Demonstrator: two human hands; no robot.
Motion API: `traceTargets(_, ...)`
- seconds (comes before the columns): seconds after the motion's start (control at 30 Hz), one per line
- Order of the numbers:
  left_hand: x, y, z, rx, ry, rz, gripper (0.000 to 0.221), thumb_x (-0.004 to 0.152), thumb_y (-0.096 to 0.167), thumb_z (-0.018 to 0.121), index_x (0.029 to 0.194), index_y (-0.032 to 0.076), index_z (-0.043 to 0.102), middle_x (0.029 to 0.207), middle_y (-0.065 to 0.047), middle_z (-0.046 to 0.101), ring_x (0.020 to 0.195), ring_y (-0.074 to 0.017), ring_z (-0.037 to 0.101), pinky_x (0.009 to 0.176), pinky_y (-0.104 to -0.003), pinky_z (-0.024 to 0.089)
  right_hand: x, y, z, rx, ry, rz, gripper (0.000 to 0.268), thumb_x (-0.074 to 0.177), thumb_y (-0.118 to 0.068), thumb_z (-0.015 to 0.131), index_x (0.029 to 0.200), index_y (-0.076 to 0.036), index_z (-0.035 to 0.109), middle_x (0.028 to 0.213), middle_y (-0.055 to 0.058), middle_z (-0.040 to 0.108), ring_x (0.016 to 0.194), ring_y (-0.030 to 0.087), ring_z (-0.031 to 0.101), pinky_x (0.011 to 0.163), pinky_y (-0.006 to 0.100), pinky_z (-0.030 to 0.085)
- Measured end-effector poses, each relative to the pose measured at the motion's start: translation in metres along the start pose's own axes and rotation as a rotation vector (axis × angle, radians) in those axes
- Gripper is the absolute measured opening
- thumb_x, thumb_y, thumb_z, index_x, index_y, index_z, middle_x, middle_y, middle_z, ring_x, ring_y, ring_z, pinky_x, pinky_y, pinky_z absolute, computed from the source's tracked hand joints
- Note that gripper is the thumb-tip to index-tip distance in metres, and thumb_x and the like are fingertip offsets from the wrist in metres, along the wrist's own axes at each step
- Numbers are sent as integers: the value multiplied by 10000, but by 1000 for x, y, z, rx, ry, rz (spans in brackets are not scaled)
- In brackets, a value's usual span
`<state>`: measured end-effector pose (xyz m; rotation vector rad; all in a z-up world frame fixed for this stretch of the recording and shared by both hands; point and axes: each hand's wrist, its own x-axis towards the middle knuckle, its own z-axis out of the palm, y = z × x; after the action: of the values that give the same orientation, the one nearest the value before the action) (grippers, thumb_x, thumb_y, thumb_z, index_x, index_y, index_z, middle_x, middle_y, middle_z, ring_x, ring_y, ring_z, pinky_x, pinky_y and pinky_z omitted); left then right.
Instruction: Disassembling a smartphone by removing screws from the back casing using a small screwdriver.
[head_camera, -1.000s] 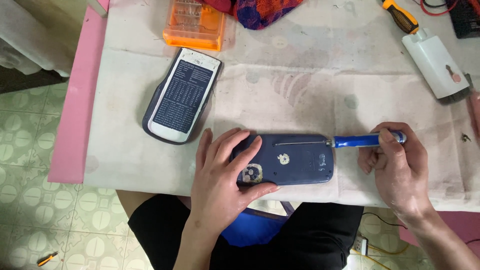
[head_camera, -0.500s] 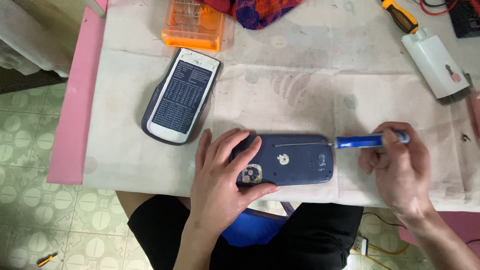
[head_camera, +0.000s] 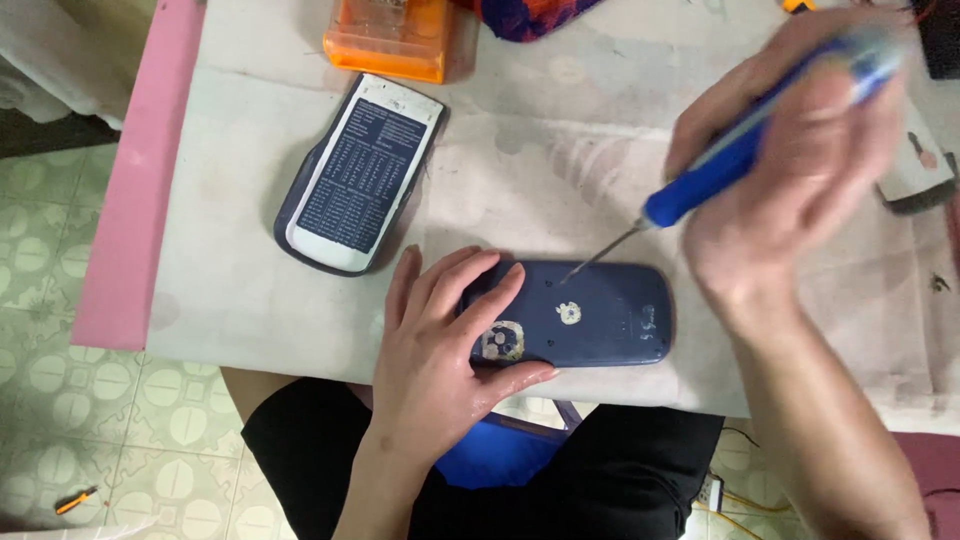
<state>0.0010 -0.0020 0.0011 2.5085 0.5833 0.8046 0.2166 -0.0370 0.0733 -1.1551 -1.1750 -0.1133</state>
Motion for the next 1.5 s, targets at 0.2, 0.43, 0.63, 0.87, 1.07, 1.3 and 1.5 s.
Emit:
traceTargets(0.2, 1, 0, 0, -11, -20, -13, 736, 752, 506, 926, 1314, 107, 668, 1397, -54, 560, 1341, -275, 554, 1237, -647, 290, -17, 26, -3, -16, 34, -10, 407, 1172, -418, 411, 1071, -27, 368, 869, 123, 360, 494, 231, 420, 487, 360, 305)
traceTargets(0.43, 1, 0, 0, -2, -16, -6, 723, 769, 524, 914, 1312, 114, 669, 1395, -61, 568, 1338, -278, 570, 1234, -650, 302, -21, 26, 2, 0, 42, 16, 415, 1158, -415, 427, 1055, -18, 366, 859, 142, 344, 493, 232, 352, 499, 366, 290)
traceTargets(0.63, 0, -1, 1, 3, -16, -8, 730, 767, 528, 920, 1318, 120, 668, 1396, -57, 564, 1334, -275, 573, 1235, -653, 310, -23, 21, 0, -24, 32, 71, 412, 1161, -430, 407, 1060, -35, 352, 848, 123, 337, 493, 208, 356, 531, 347, 242)
traceTargets(0.87, 0, -1, 2, 15, -9, -3, 719, 775, 551, 893, 1309, 121, 677, 1389, -59, 575, 1331, -276, 576, 1226, -648, 315, -21, 16, 3, -120, -23, 23, 438, 1182, -391, 355, 1029, 19, 329, 579, 138, 349, 463, 225, 359, 557, 348, 213)
traceTargets(1.07, 0, -1, 1, 5, -16, -8, 716, 776, 542, 893, 1308, 115, 675, 1394, -61, 571, 1338, -279, 570, 1226, -653, 306, -20, 12, 4, -143, -51, -13, 410, 1184, -361, 341, 1062, 31, 329, 562, 143, 354, 449, 225, 353, 557, 345, 186)
traceTargets(1.3, 0, 0, 0, -1, -22, -13, 726, 769, 542, 896, 1312, 116, 673, 1400, -60, 570, 1343, -276, 563, 1234, -649, 289, -19, -6, 4, -66, -157, -86, 454, 1147, -404, 399, 1052, 29, 301, 541, 143, 417, 424, 209, 408, 502, 342, 191)
traceTargets(1.5, -1, -2, 2, -30, -14, -23, 755, 719, 497, 953, 1313, 130, 667, 1399, -56, 567, 1336, -268, 566, 1245, -640, 273, 6, -54, -53, -281, -533, -35, 305, 1100, -186, 489, 1070, 117, 503, 807, 187, 644, 684, 241, 687, 629, 319, 442)
